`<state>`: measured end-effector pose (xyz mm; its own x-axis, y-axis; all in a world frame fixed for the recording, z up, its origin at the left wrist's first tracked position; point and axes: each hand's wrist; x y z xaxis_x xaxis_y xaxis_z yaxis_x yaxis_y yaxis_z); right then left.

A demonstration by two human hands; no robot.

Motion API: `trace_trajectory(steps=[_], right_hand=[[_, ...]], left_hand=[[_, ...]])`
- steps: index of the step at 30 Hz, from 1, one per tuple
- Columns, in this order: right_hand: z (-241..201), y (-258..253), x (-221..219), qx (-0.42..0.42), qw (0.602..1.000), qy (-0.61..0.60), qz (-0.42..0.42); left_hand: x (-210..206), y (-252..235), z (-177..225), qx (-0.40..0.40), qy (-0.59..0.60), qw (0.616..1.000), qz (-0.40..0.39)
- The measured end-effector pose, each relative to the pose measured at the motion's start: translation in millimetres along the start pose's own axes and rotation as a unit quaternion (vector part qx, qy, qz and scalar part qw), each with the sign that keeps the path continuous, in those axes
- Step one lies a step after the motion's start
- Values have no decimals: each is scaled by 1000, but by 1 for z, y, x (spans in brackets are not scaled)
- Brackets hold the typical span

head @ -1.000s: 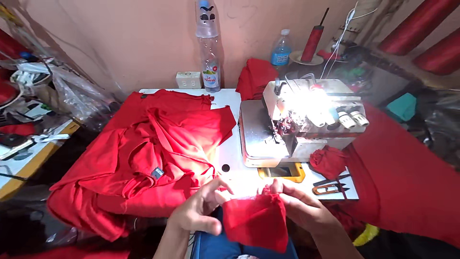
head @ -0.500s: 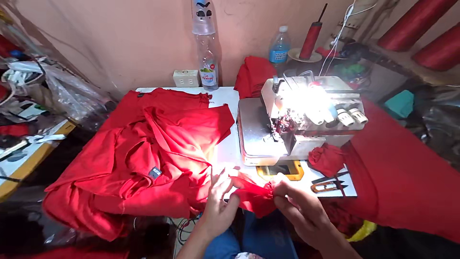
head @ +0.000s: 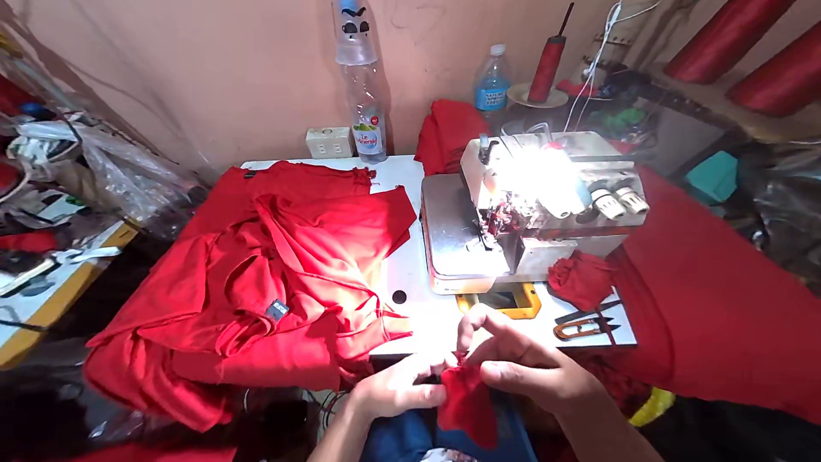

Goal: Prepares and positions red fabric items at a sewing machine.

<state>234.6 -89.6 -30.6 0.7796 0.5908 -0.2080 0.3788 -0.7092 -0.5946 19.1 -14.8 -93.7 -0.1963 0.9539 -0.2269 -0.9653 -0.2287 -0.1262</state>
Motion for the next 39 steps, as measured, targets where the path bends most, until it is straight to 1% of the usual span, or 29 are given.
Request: trace_trajectory(steps=[1,3,4,5,7,9,10,12,14,15,16,18,19,20,21,22,24,25,26,27,28,29,31,33,35,36,37,38,39], right_hand=[[2,0,0,-9,1000,1,6],[5,2,-1,-29,999,6,40],[7,3,-1,-48,997,8,55],[7,4,-1,-73,995,10,67],[8,3,-4,-118,990,20,75],[11,0,-6,-131,989,34,63],[13,-2,-7,-127,990,44,54],[15,-2,-10,-94,991,75,53],[16,0,-15,-70,990,118,44],[17,1,-16,-72,988,133,36],[19,1,-18,-86,986,141,28],[30,0,-16,-111,982,155,17],[38,-4,-14,-117,979,168,24],[47,-9,-12,-118,974,187,39],[57,-15,-10,-120,968,213,59],[66,-22,-7,-125,957,250,79],[82,-34,-2,-132,916,363,111],[89,-39,1,-133,890,421,113],[93,-43,2,-139,865,471,107],[96,-46,2,-160,840,510,93],[95,-49,1,-195,823,528,79],[93,-51,-2,-232,813,530,67],[91,-48,-6,-254,804,534,66],[93,-40,-9,-204,804,552,88],[95,-33,-8,-130,801,572,119],[98,-29,-7,-77,803,574,140],[99,-27,-6,-16,807,568,161],[97,-26,-6,41,808,561,176],[93,-24,-8,80,803,562,182]], left_hand=[[1,2,1,-23,-6,1000,13],[2,10,2,-125,69,985,96],[6,12,8,-172,109,974,102],[9,11,18,-200,127,968,82],[16,7,36,-214,127,968,17],[19,4,49,-208,66,976,-1],[20,5,54,-201,16,979,0],[20,13,61,-170,-104,980,24],[11,28,63,-109,-208,967,93],[5,36,61,-87,-242,958,128],[0,45,57,-75,-264,949,158],[-8,65,51,-53,-269,937,216],[-12,73,48,-41,-260,927,266],[-18,76,46,-30,-254,908,331],[-21,75,42,-29,-269,880,391],[-21,72,37,-38,-311,842,440],[-14,62,28,-46,-447,741,499],[-9,57,26,-27,-510,689,514],[-5,54,25,3,-551,655,517],[-2,52,25,42,-570,643,510],[1,51,26,83,-576,644,497],[2,51,27,119,-574,650,483],[1,51,31,163,-570,658,464],[-1,52,29,139,-573,654,474],[-3,53,24,67,-581,638,502],[-5,53,23,23,-579,633,514],[-9,53,24,-20,-567,637,522],[-15,52,28,-54,-548,650,524],[-23,50,33,-76,-525,666,525]])
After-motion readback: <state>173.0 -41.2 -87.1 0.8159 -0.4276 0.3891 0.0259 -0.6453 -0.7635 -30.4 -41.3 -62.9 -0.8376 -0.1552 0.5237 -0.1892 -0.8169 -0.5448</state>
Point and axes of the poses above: each hand's wrist, its own y-axis away from the middle knuckle, its own x-axis out of the back of the hand, z = x × y, and after that the axes turned 6 degrees about x, right-handed
